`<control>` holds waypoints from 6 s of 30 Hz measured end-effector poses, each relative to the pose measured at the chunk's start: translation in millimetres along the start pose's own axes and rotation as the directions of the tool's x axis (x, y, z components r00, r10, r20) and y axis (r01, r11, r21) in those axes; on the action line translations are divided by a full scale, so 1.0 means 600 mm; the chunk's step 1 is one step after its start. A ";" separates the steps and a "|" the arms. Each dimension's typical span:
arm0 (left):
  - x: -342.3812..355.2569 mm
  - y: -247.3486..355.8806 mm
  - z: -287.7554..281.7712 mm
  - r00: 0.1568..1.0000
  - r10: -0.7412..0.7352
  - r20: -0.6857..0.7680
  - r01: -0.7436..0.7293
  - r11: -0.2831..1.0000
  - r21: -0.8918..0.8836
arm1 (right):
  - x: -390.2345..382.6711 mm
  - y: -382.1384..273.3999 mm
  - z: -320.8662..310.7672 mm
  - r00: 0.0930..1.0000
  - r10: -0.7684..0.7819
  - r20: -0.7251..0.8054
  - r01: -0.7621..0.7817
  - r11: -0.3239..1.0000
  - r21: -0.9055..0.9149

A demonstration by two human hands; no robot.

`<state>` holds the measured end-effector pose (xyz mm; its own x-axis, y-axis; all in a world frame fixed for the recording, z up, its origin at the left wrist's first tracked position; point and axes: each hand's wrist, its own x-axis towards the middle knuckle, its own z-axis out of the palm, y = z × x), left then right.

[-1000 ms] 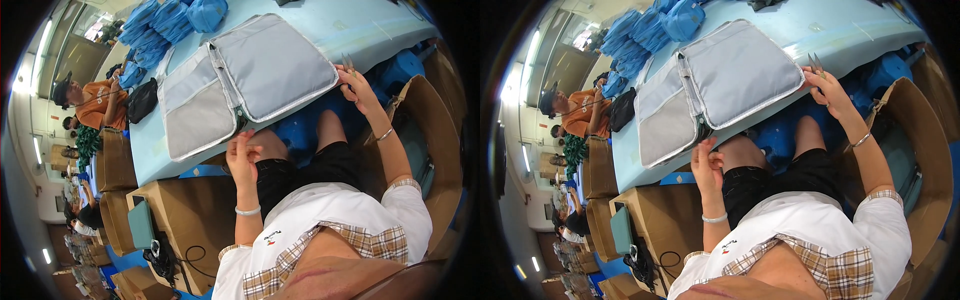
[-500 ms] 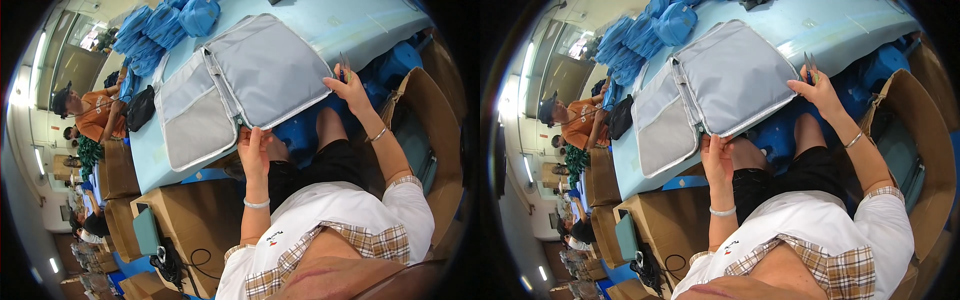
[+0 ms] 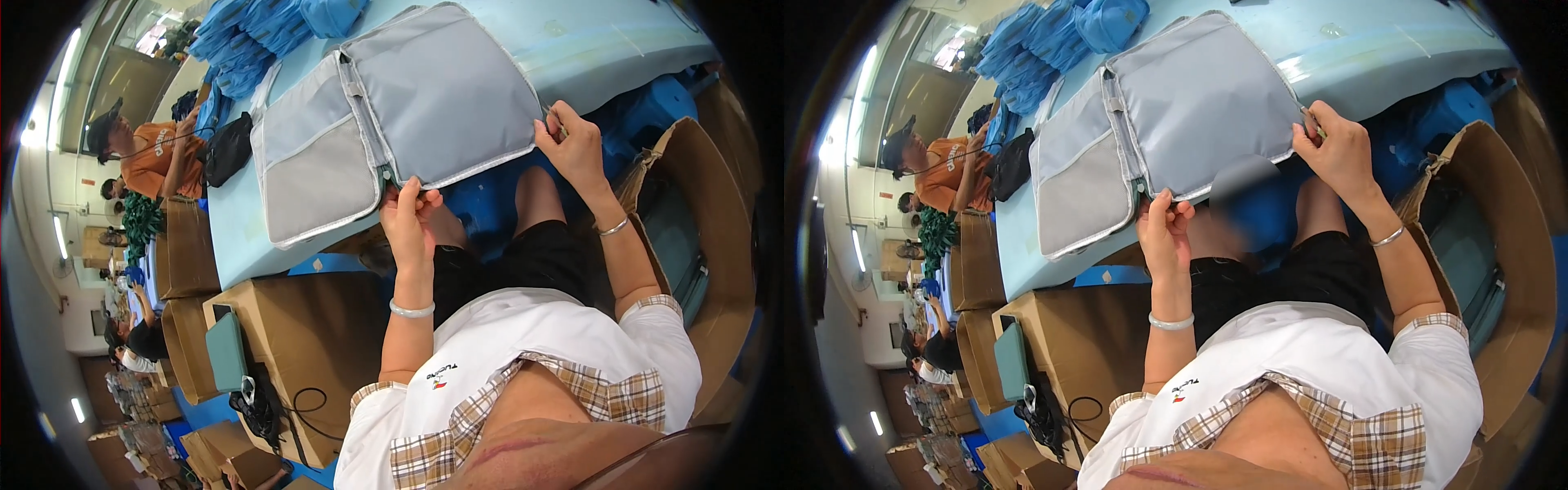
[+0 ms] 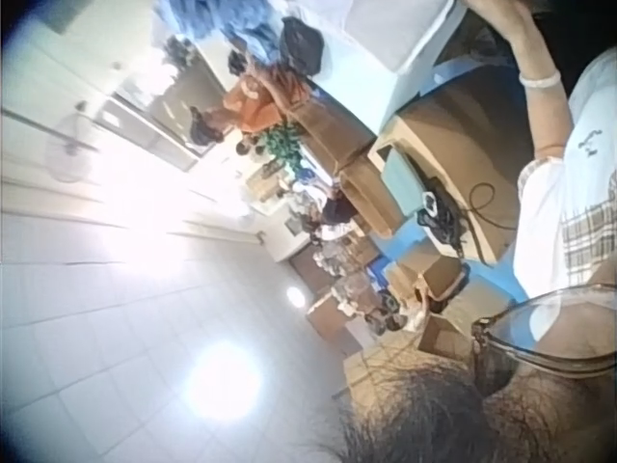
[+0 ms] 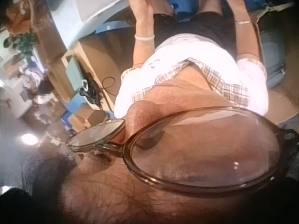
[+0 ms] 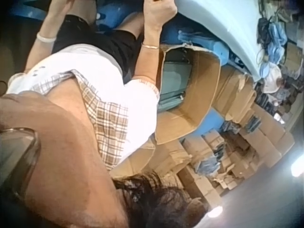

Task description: Trimming loose threads and inspecting leather-like pouches at a workbench in a workshop.

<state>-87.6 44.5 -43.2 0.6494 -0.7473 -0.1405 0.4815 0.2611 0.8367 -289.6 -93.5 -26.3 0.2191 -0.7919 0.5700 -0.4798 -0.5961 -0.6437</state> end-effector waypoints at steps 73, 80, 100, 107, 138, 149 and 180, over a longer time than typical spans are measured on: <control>0.234 0.061 -0.050 0.975 -0.130 0.183 0.132 0.991 0.004 | 0.116 0.032 0.102 1.000 -0.012 -0.006 0.012 0.993 0.121; 0.365 0.034 0.010 0.992 -0.063 0.107 0.066 0.998 -0.025 | 0.242 0.106 0.181 0.994 0.089 0.063 -0.090 0.996 0.005; 0.187 0.102 0.013 0.951 0.303 -0.055 -0.293 0.945 0.146 | 0.148 0.019 0.106 0.997 0.074 0.016 -0.075 0.952 0.297; 0.126 0.024 -0.042 0.945 0.296 -0.141 -0.315 0.939 -0.135 | 0.065 0.038 0.093 0.939 0.291 0.185 -0.344 0.763 0.547; 0.113 -0.053 0.032 0.741 0.375 0.557 -0.630 0.100 0.770 | 0.044 0.042 0.112 0.931 0.269 0.247 -0.360 0.787 0.500; 0.120 -0.073 0.021 0.647 0.489 0.585 -0.717 0.132 0.684 | -0.032 0.047 0.116 0.928 -0.012 0.371 -0.164 0.884 0.438; 0.120 -0.079 0.006 0.608 0.478 0.634 -0.752 0.089 0.654 | 0.019 0.035 0.145 0.804 -0.561 0.198 0.592 0.784 -0.186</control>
<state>-65.6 -23.9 -91.3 0.2516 -0.7168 0.6503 -0.8301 0.1857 0.5258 -223.1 -126.9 -77.7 0.6130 -0.3288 0.7184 -0.4048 -0.9116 -0.0718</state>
